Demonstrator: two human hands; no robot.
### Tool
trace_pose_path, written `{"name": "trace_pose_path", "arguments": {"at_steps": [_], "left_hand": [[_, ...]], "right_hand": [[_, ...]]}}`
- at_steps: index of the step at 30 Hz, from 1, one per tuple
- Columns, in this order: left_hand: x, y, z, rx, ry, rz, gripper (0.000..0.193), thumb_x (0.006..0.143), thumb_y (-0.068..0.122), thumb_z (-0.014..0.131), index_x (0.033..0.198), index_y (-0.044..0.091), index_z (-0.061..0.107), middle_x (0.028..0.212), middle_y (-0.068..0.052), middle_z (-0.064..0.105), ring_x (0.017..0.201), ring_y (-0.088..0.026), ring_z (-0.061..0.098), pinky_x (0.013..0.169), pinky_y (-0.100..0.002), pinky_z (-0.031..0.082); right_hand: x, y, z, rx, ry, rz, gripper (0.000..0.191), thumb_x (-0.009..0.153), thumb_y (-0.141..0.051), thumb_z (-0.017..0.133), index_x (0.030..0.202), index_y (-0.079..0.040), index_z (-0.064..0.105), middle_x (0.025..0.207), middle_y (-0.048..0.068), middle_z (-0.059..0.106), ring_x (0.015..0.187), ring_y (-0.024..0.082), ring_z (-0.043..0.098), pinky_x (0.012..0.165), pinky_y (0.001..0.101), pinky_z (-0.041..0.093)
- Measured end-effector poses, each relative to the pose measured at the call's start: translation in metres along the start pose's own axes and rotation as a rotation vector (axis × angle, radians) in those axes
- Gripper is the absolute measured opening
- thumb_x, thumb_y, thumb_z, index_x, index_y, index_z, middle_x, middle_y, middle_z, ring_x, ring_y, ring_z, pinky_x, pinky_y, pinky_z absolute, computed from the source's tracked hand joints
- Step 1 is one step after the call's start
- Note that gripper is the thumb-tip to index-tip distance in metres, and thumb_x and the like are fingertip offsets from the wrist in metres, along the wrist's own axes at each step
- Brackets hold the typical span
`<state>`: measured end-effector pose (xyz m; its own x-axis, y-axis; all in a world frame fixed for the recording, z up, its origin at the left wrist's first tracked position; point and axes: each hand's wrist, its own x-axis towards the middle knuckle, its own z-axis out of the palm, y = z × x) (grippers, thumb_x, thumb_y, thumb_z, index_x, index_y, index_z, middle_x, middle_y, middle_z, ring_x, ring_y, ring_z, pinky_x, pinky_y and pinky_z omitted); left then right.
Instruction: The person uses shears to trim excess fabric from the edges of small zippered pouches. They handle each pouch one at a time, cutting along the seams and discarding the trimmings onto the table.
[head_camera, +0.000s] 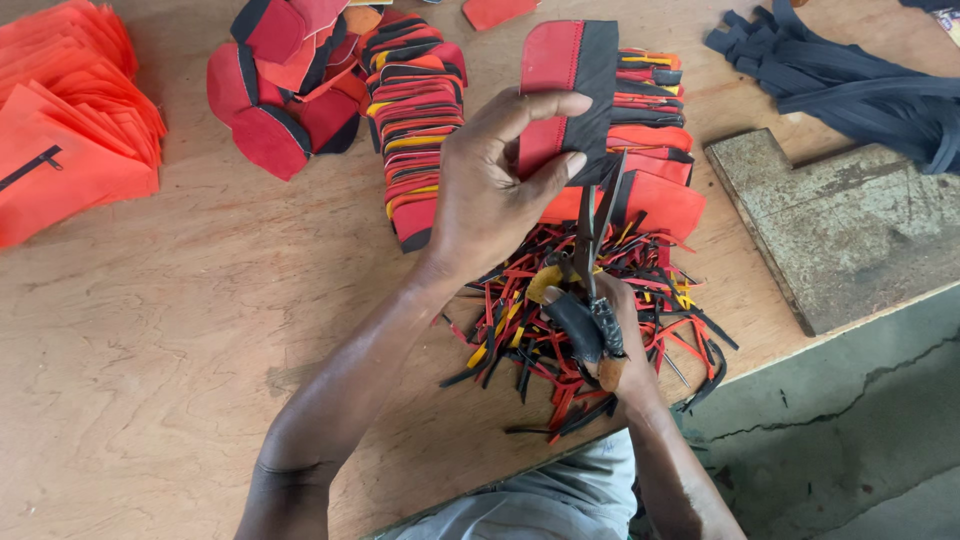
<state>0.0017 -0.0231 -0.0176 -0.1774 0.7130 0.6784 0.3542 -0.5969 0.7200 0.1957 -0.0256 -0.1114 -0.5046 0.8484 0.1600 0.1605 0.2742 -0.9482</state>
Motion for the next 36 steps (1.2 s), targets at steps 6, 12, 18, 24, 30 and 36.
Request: {"name": "trace_pose_path", "arguments": {"at_steps": [6, 12, 18, 24, 30, 36], "left_hand": [[0.003, 0.003, 0.000, -0.050, 0.009, 0.057, 0.044, 0.093, -0.010, 0.080, 0.131, 0.005, 0.065, 0.129, -0.005, 0.068, 0.122, -0.014, 0.066, 0.110, -0.027, 0.053], [0.001, 0.003, -0.001, -0.040, 0.012, 0.046, 0.044, 0.093, -0.009, 0.081, 0.132, 0.006, 0.065, 0.130, -0.005, 0.069, 0.123, -0.014, 0.066, 0.113, -0.029, 0.054], [0.002, 0.002, -0.001, -0.041, 0.004, 0.022, 0.044, 0.093, -0.009, 0.080, 0.132, 0.005, 0.066, 0.127, -0.004, 0.069, 0.121, -0.013, 0.066, 0.106, -0.026, 0.054], [0.002, 0.002, 0.002, -0.103, -0.009, 0.024, 0.045, 0.096, -0.011, 0.078, 0.136, 0.006, 0.064, 0.123, -0.005, 0.067, 0.122, -0.012, 0.065, 0.108, -0.025, 0.052], [0.000, 0.006, 0.002, -0.033, 0.004, 0.002, 0.047, 0.095, -0.009, 0.079, 0.137, 0.007, 0.065, 0.121, -0.004, 0.067, 0.111, -0.010, 0.066, 0.101, -0.025, 0.053], [0.000, 0.010, 0.001, 0.031, 0.011, 0.006, 0.047, 0.093, -0.006, 0.081, 0.136, 0.008, 0.066, 0.117, -0.004, 0.069, 0.108, -0.011, 0.065, 0.094, -0.025, 0.053]], "right_hand": [[0.007, -0.007, 0.002, 0.039, 0.013, 0.018, 0.026, 0.095, -0.021, 0.072, 0.105, 0.003, 0.074, 0.088, 0.003, 0.075, 0.078, 0.005, 0.067, 0.071, 0.0233, 0.054], [0.007, -0.016, 0.003, -0.080, 0.044, -0.069, 0.023, 0.096, -0.021, 0.072, 0.102, 0.001, 0.075, 0.080, 0.000, 0.073, 0.071, 0.003, 0.060, 0.063, 0.0225, 0.049], [0.006, -0.009, 0.004, -0.062, 0.065, 0.016, 0.019, 0.096, -0.019, 0.072, 0.096, 0.000, 0.076, 0.071, 0.000, 0.068, 0.063, 0.002, 0.057, 0.056, 0.0220, 0.045], [0.002, 0.008, 0.012, 0.150, 0.148, -0.045, 0.016, 0.093, -0.016, 0.075, 0.091, -0.002, 0.066, 0.072, -0.001, 0.066, 0.061, 0.001, 0.058, 0.055, 0.0204, 0.043], [0.005, 0.008, 0.013, 0.011, 0.175, -0.043, 0.018, 0.090, -0.016, 0.078, 0.086, -0.001, 0.070, 0.068, -0.002, 0.066, 0.059, 0.001, 0.054, 0.052, 0.0224, 0.040], [0.004, -0.004, 0.012, -0.001, 0.108, 0.033, 0.024, 0.094, -0.019, 0.076, 0.080, 0.000, 0.070, 0.065, -0.003, 0.059, 0.059, 0.002, 0.045, 0.053, 0.0248, 0.036]]}}
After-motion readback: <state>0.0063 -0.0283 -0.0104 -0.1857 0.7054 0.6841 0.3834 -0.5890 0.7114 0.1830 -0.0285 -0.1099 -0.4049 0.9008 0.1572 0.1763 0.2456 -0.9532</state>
